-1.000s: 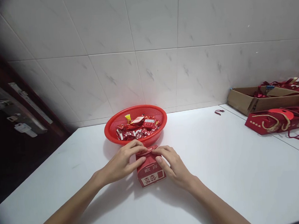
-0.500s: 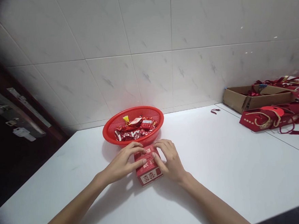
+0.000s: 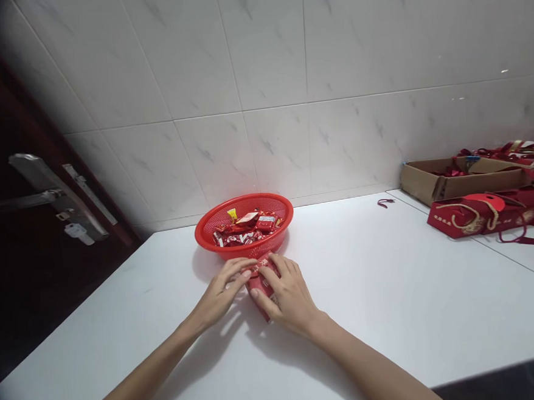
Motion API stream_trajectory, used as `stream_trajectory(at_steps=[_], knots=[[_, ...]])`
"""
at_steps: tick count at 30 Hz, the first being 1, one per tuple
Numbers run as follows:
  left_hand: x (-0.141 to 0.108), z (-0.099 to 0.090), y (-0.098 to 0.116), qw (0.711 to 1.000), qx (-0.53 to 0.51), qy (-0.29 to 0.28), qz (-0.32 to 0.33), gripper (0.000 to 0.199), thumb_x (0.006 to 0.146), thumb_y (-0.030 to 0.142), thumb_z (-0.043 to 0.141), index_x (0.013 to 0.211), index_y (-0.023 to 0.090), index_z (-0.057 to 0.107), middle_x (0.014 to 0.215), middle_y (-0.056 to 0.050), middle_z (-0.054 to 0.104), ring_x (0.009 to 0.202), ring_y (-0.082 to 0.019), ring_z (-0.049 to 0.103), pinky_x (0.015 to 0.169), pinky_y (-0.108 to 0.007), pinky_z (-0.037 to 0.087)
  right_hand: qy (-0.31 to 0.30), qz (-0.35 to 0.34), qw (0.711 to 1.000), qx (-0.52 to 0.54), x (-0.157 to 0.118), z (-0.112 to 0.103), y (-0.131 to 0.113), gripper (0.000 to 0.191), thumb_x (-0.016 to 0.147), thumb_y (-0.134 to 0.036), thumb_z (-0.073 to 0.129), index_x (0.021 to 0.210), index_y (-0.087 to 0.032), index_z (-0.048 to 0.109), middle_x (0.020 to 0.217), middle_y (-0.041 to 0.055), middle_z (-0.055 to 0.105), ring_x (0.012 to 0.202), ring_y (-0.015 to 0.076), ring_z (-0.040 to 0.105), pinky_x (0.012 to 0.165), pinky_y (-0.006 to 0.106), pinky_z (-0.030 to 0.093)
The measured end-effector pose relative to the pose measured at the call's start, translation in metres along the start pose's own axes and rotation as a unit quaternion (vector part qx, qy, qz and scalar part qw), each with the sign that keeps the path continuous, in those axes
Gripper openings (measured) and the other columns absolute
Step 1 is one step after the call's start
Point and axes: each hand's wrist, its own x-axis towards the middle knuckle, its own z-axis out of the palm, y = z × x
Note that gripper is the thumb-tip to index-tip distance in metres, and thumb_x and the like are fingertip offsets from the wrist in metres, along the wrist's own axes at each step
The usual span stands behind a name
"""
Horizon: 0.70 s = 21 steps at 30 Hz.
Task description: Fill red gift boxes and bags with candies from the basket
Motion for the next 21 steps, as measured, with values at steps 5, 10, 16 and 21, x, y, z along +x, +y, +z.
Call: stream_trajectory(at_steps=[5, 10, 16, 21], knots=[[-0.013, -0.014, 0.007, 0.996, -0.005, 0.092, -0.02, 0.045, 0.087, 0.053, 0.051, 0.057, 0.02, 0.045, 0.062, 0.002, 0.044, 0.061, -0.013, 0.045, 0.059, -0.025, 0.041, -0.037, 0.05, 0.997, -0.046, -0.001, -0.001, -0.008, 0.059, 0.078, -0.058, 0.068, 0.122, -0.018, 0.06, 0.143, 0.0231, 0.048, 0.129, 0.039, 0.047, 0.099, 0.056, 0.045], [-0.034, -0.016, 0.004, 0.997, -0.023, 0.055, -0.048, 0.048, 0.087, 0.058, 0.05, 0.059, 0.02, 0.04, 0.058, 0.006, 0.026, 0.054, -0.011, 0.025, 0.05, -0.024, 0.025, -0.047, 0.111, 0.991, -0.059, 0.01, -0.021, 0.014, 0.043, 0.079, -0.039, 0.062, 0.117, -0.019, 0.062, 0.13, 0.0181, 0.058, 0.109, 0.033, 0.058, 0.089, 0.046, 0.048], [-0.059, -0.023, 0.0, 0.997, -0.005, 0.029, -0.068, 0.04, 0.087, 0.056, 0.055, 0.075, 0.019, 0.06, 0.062, 0.003, 0.043, 0.056, -0.011, 0.032, 0.05, -0.023, 0.029, 0.004, 0.238, 0.962, -0.13, 0.007, -0.079, 0.118, 0.042, 0.072, -0.033, 0.056, 0.111, -0.019, 0.066, 0.11, 0.0142, 0.063, 0.101, 0.0323, 0.059, 0.086, 0.045, 0.047], [-0.079, -0.041, -0.002, 0.996, 0.028, 0.043, -0.076, 0.04, 0.086, 0.056, 0.055, 0.073, 0.019, 0.063, 0.066, 0.001, 0.05, 0.058, -0.012, 0.04, 0.055, -0.023, 0.038, 0.089, 0.337, 0.908, -0.235, -0.021, -0.128, 0.193, 0.048, 0.075, -0.034, 0.054, 0.119, -0.017, 0.062, 0.135, 0.0208, 0.051, 0.13, 0.0427, 0.042, 0.102, 0.064, 0.033]])
